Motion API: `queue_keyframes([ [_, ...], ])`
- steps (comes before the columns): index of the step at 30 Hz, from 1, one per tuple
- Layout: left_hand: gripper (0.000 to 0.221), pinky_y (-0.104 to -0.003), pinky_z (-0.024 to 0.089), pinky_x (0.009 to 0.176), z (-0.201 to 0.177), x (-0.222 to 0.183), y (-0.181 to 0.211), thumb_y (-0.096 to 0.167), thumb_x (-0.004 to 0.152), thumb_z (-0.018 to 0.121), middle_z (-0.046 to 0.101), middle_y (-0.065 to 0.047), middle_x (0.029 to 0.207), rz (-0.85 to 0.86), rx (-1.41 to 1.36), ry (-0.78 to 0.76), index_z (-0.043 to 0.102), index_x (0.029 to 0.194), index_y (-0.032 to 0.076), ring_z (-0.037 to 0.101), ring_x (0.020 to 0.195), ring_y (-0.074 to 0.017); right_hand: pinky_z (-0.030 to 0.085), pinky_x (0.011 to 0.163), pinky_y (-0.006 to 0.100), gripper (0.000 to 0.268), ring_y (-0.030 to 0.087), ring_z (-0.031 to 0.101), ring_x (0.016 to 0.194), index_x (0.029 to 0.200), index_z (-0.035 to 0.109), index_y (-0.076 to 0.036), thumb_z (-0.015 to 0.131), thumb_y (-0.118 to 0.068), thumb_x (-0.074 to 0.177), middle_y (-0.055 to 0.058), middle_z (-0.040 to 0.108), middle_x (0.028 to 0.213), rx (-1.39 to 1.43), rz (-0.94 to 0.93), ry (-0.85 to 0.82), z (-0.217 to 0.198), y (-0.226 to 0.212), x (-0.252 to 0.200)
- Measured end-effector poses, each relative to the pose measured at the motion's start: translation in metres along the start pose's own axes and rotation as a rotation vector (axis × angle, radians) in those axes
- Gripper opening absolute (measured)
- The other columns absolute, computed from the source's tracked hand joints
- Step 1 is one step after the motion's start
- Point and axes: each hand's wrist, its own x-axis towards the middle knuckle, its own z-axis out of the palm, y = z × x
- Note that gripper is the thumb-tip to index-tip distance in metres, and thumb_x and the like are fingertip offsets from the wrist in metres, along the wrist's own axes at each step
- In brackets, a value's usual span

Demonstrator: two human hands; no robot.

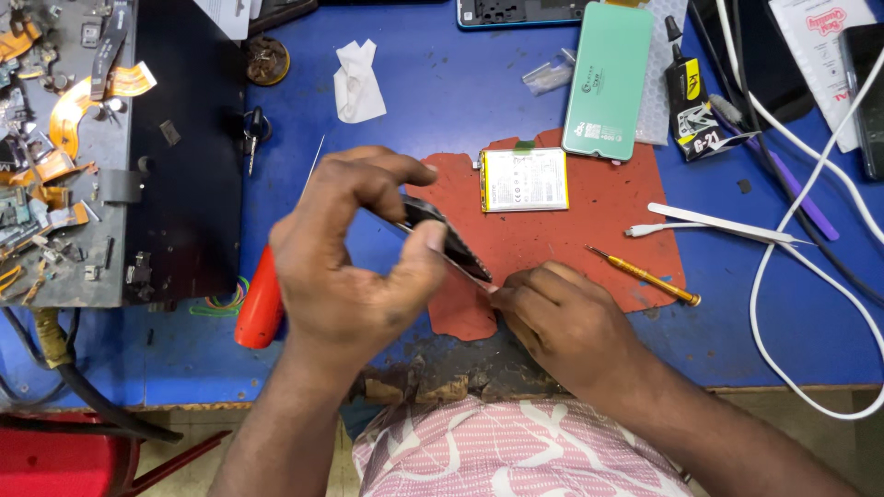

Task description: The person uses a yellow screwdriver to loosen screws on a disassembled smartphone chassis. They then use their fingers to pry and separate the phone's back cover from the main body, revealing the internal components. Finally, they use a red electric screwdriver to remove additional screws from the separated back cover.

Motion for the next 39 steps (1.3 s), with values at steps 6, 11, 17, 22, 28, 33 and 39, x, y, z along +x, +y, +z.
queue_keyframes([
  [6, 0.021, -0.029, 0.058, 0.093, -0.008, -0.004, -0.015, -0.001, 0.096, 0.069, 0.068, -0.014, 0.105, -0.045, -0.102, 0.023, 0.050, 0.105, -0.001, 0.071, 0.103, -0.0193, 0.057, 0.072, 0.036, 0.017, 0.025, 0.071, 0.086, 0.096, 0.071, -0.004, 0.078, 0.001, 0.081, 0.008, 0.071, 0.093, 0.039, 0.050, 0.013, 0.000, 0.001, 0.002],
  [11, 0.014, -0.028, 0.058, 0.096, -0.015, -0.007, -0.021, 0.001, 0.103, 0.066, 0.069, -0.016, 0.117, -0.107, -0.206, 0.026, 0.054, 0.109, -0.004, 0.067, 0.105, -0.0140, 0.057, 0.067, 0.034, 0.016, 0.023, 0.072, 0.078, 0.093, 0.072, -0.003, 0.079, 0.000, 0.079, 0.009, 0.072, 0.087, 0.052, 0.157, 0.047, -0.005, 0.001, 0.003],
  [17, 0.021, -0.026, 0.053, 0.091, -0.026, -0.005, -0.015, 0.005, 0.092, 0.059, 0.069, -0.019, 0.122, -0.221, -0.228, 0.009, 0.059, 0.110, -0.006, 0.062, 0.100, -0.0132, 0.058, 0.067, 0.032, 0.014, 0.021, 0.073, 0.079, 0.094, 0.072, -0.002, 0.078, 0.002, 0.081, 0.009, 0.074, 0.089, 0.068, 0.148, 0.061, -0.009, -0.001, 0.002],
  [22, 0.040, -0.026, 0.051, 0.102, -0.037, -0.005, -0.014, 0.005, 0.084, 0.052, 0.065, -0.021, 0.131, -0.172, -0.322, -0.062, 0.061, 0.120, -0.009, 0.062, 0.108, -0.0156, 0.058, 0.063, 0.031, 0.015, 0.020, 0.074, 0.077, 0.096, 0.074, -0.002, 0.074, 0.004, 0.082, 0.010, 0.075, 0.092, 0.065, 0.292, 0.042, -0.023, 0.003, 0.000],
  [28, 0.062, -0.034, 0.044, 0.120, -0.048, -0.001, -0.009, 0.015, 0.071, 0.050, 0.060, -0.023, 0.137, -0.206, -0.332, -0.159, 0.061, 0.125, -0.011, 0.060, 0.129, -0.0257, 0.056, 0.078, 0.039, 0.018, 0.028, 0.070, 0.091, 0.099, 0.075, -0.006, 0.073, -0.003, 0.081, 0.008, 0.074, 0.096, -0.181, 0.224, -0.077, -0.025, 0.011, 0.000],
  [33, 0.069, -0.033, 0.039, 0.126, -0.052, -0.002, -0.012, 0.018, 0.071, 0.050, 0.057, -0.024, 0.144, -0.204, -0.380, -0.213, 0.060, 0.131, -0.013, 0.057, 0.137, -0.0272, 0.055, 0.077, 0.041, 0.023, 0.028, 0.068, 0.091, 0.106, 0.076, -0.007, 0.073, -0.009, 0.083, 0.008, 0.073, 0.096, -0.224, 0.210, -0.105, -0.023, 0.011, -0.002],
  [39, 0.072, -0.033, 0.036, 0.127, -0.053, -0.005, -0.014, 0.018, 0.072, 0.050, 0.054, -0.023, 0.145, -0.209, -0.395, -0.215, 0.058, 0.136, -0.013, 0.052, 0.137, -0.0266, 0.055, 0.078, 0.041, 0.013, 0.029, 0.068, 0.093, 0.097, 0.074, -0.006, 0.074, -0.010, 0.084, 0.008, 0.073, 0.096, -0.208, 0.199, -0.091, -0.023, 0.011, 0.000],
])
